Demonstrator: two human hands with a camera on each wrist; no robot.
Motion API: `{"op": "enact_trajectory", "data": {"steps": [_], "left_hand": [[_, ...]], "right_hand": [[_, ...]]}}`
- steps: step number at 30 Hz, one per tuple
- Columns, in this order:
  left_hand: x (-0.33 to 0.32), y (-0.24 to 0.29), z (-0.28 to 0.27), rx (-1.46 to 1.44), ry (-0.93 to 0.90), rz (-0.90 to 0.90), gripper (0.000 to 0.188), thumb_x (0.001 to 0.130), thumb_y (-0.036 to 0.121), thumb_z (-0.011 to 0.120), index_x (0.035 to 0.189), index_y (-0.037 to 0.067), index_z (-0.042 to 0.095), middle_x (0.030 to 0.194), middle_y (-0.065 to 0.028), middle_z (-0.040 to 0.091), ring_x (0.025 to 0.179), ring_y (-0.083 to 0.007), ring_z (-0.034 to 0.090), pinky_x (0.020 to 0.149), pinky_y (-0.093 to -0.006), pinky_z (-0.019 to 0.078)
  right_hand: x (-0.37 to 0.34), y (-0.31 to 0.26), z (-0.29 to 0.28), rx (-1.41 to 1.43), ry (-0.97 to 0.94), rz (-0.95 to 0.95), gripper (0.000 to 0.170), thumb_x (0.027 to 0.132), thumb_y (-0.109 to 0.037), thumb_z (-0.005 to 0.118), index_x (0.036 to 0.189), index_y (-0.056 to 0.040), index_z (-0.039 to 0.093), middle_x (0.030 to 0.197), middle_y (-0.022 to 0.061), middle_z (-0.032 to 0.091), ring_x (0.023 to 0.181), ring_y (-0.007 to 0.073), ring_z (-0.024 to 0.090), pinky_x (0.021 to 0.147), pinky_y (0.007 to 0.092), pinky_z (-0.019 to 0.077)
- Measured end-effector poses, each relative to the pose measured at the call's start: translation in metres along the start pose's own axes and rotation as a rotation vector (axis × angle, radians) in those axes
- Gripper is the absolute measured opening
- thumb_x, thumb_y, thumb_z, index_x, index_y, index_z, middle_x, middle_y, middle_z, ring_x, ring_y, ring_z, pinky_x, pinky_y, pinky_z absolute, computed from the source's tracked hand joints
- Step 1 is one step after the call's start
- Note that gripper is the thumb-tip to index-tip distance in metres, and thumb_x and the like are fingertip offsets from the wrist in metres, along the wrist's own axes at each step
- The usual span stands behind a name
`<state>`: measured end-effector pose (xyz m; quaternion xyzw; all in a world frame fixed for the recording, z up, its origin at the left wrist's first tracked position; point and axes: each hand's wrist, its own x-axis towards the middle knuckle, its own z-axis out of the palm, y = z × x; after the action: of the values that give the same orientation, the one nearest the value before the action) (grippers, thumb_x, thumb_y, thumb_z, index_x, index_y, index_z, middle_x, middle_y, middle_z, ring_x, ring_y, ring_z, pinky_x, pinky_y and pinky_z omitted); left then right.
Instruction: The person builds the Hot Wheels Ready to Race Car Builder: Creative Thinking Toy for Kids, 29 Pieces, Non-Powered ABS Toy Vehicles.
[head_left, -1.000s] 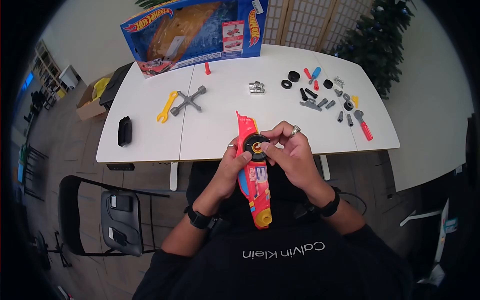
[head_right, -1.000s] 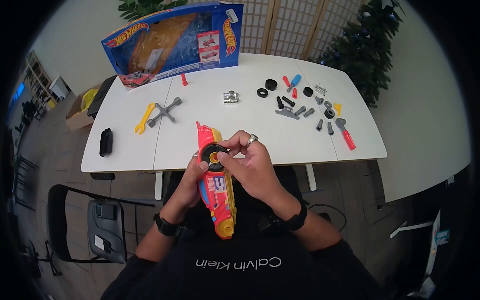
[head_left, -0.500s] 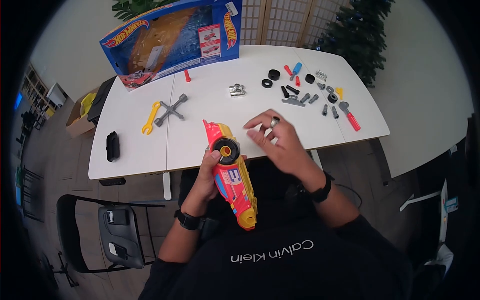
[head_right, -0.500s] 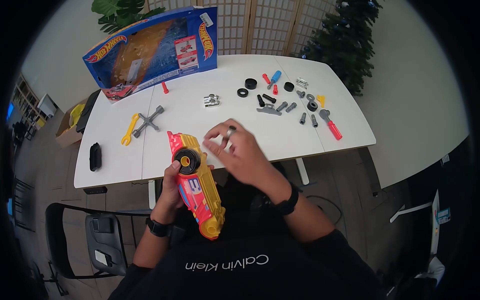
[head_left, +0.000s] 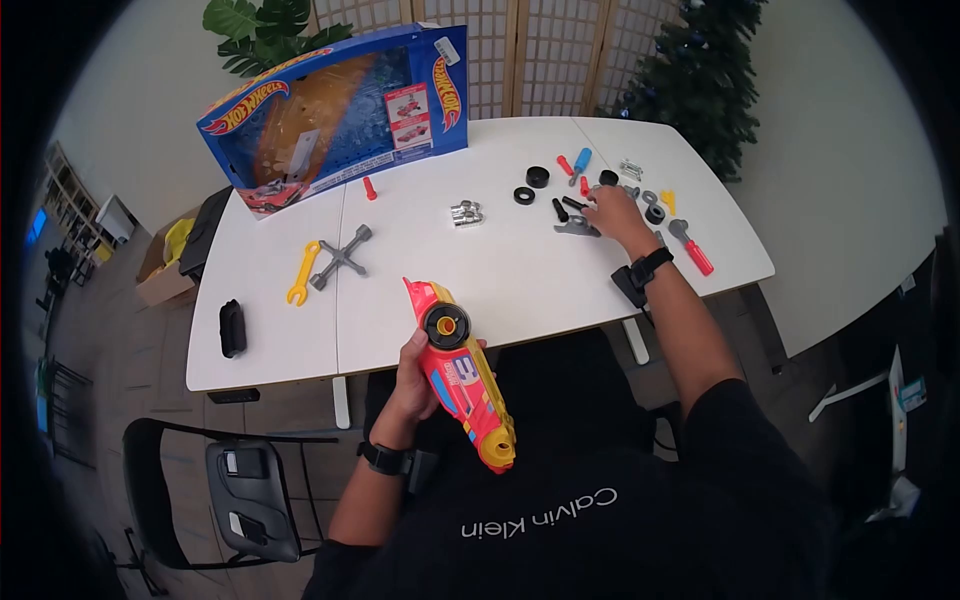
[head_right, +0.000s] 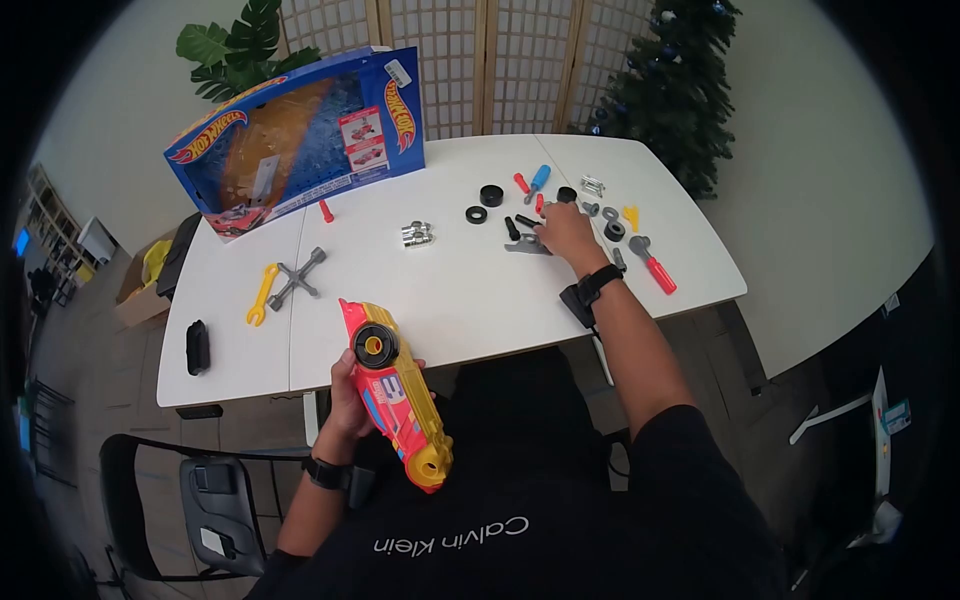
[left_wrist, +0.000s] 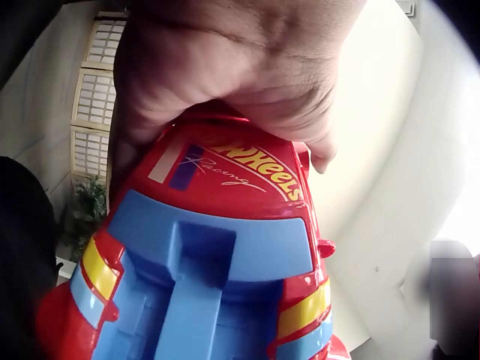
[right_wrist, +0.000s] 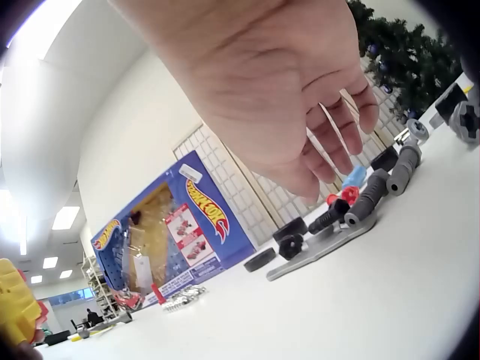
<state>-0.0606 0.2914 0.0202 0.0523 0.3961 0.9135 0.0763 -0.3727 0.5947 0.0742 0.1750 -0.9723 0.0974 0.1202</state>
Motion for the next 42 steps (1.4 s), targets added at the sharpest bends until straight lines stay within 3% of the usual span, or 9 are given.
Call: {"op": "enact_trajectory", "data": {"steps": [4, 6, 12, 16, 21, 26, 34, 38, 42], "left_hand": [[-0.001, 0.002, 0.0, 0.026, 0.045, 0.007, 0.069, 0.101, 0.063, 0.051, 0.138, 0.005, 0.049, 0.126, -0.026, 0.065, 0.114, -0.0338, 0.07, 0.097, -0.0495, 0.0603], [0.002, -0.004, -0.012, 0.101, 0.026, -0.002, 0.078, 0.099, 0.067, 0.05, 0.145, 0.004, 0.045, 0.132, -0.0234, 0.06, 0.128, -0.0367, 0.062, 0.099, -0.063, 0.0578], [0.006, -0.007, -0.007, 0.192, 0.229, 0.056, 0.075, 0.099, 0.064, 0.056, 0.142, 0.005, 0.043, 0.125, -0.0161, 0.062, 0.119, -0.0308, 0.068, 0.095, -0.0481, 0.0618], [0.008, -0.002, -0.001, 0.259, 0.241, 0.1, 0.07, 0.1, 0.058, 0.06, 0.142, 0.005, 0.041, 0.124, -0.0141, 0.06, 0.112, -0.0287, 0.071, 0.09, -0.0436, 0.0634], [0.006, 0.005, 0.004, 0.25, 0.24, 0.113, 0.068, 0.099, 0.055, 0.062, 0.142, 0.007, 0.039, 0.124, -0.0119, 0.059, 0.111, -0.0252, 0.071, 0.09, -0.0418, 0.0628], [0.004, 0.005, 0.003, 0.139, 0.204, 0.088, 0.069, 0.102, 0.039, 0.068, 0.147, 0.004, 0.028, 0.132, -0.016, 0.057, 0.115, -0.0222, 0.067, 0.097, -0.0388, 0.0598], [0.007, 0.001, 0.001, 0.197, 0.187, 0.111, 0.073, 0.101, 0.043, 0.07, 0.144, 0.001, 0.029, 0.131, -0.0181, 0.056, 0.116, -0.0215, 0.067, 0.096, -0.0375, 0.06], [0.006, 0.004, 0.006, 0.197, 0.221, 0.112, 0.074, 0.101, 0.044, 0.07, 0.143, 0.0, 0.029, 0.131, -0.0186, 0.056, 0.115, -0.0215, 0.068, 0.096, -0.0375, 0.0603], [0.003, 0.007, 0.012, 0.181, 0.219, 0.113, 0.074, 0.101, 0.044, 0.07, 0.143, -0.001, 0.029, 0.131, -0.019, 0.056, 0.114, -0.0218, 0.068, 0.095, -0.037, 0.0606]], "right_hand": [[0.014, -0.003, 0.013, 0.03, -0.051, 0.058, 0.026, 0.085, -0.017, 0.074, 0.109, -0.0091, 0.076, 0.102, 0.0168, 0.076, 0.104, 0.0345, 0.072, 0.095, 0.052, 0.0535], [0.014, -0.002, 0.014, 0.024, -0.028, 0.017, 0.024, 0.085, -0.014, 0.073, 0.107, -0.0087, 0.076, 0.098, 0.0174, 0.076, 0.1, 0.0331, 0.073, 0.09, 0.0497, 0.0555], [-0.016, -0.061, -0.055, 0.505, 0.301, -0.137, 0.023, 0.083, -0.006, 0.077, 0.105, -0.0001, 0.072, 0.1, 0.0145, 0.073, 0.084, 0.0234, 0.075, 0.079, 0.0355, 0.0611], [-0.094, -0.15, -0.139, 0.795, -0.062, -0.542, 0.016, 0.086, 0.001, 0.074, 0.102, -0.0004, 0.071, 0.1, 0.011, 0.07, 0.085, 0.0193, 0.075, 0.076, 0.0319, 0.0607], [-0.144, -0.19, -0.167, 0.527, -0.102, -0.852, 0.021, 0.084, 0.003, 0.076, 0.104, -0.0016, 0.073, 0.106, 0.0087, 0.07, 0.092, 0.0233, 0.074, 0.081, 0.0328, 0.0613], [-0.146, -0.205, -0.157, 0.432, -0.119, -0.883, 0.018, 0.084, 0.005, 0.074, 0.102, 0.0004, 0.072, 0.108, 0.0085, 0.07, 0.096, 0.028, 0.073, 0.085, 0.0362, 0.0601], [-0.132, -0.212, -0.131, 0.324, -0.191, -1.027, 0.012, 0.091, 0.005, 0.064, 0.099, 0.0007, 0.071, 0.099, 0.0112, 0.072, 0.099, 0.0296, 0.071, 0.089, 0.0385, 0.0586], [-0.139, -0.217, -0.136, 0.3, -0.146, -0.976, 0.019, 0.089, 0.004, 0.066, 0.106, -0.0025, 0.071, 0.094, 0.0098, 0.072, 0.094, 0.0295, 0.069, 0.086, 0.0414, 0.0568], [-0.149, -0.217, -0.135, 0.078, -0.041, -0.798, 0.024, 0.094, -0.021, 0.071, 0.115, -0.0082, 0.07, 0.086, 0.0086, 0.069, 0.09, 0.0285, 0.067, 0.079, 0.0414, 0.0535]]}}
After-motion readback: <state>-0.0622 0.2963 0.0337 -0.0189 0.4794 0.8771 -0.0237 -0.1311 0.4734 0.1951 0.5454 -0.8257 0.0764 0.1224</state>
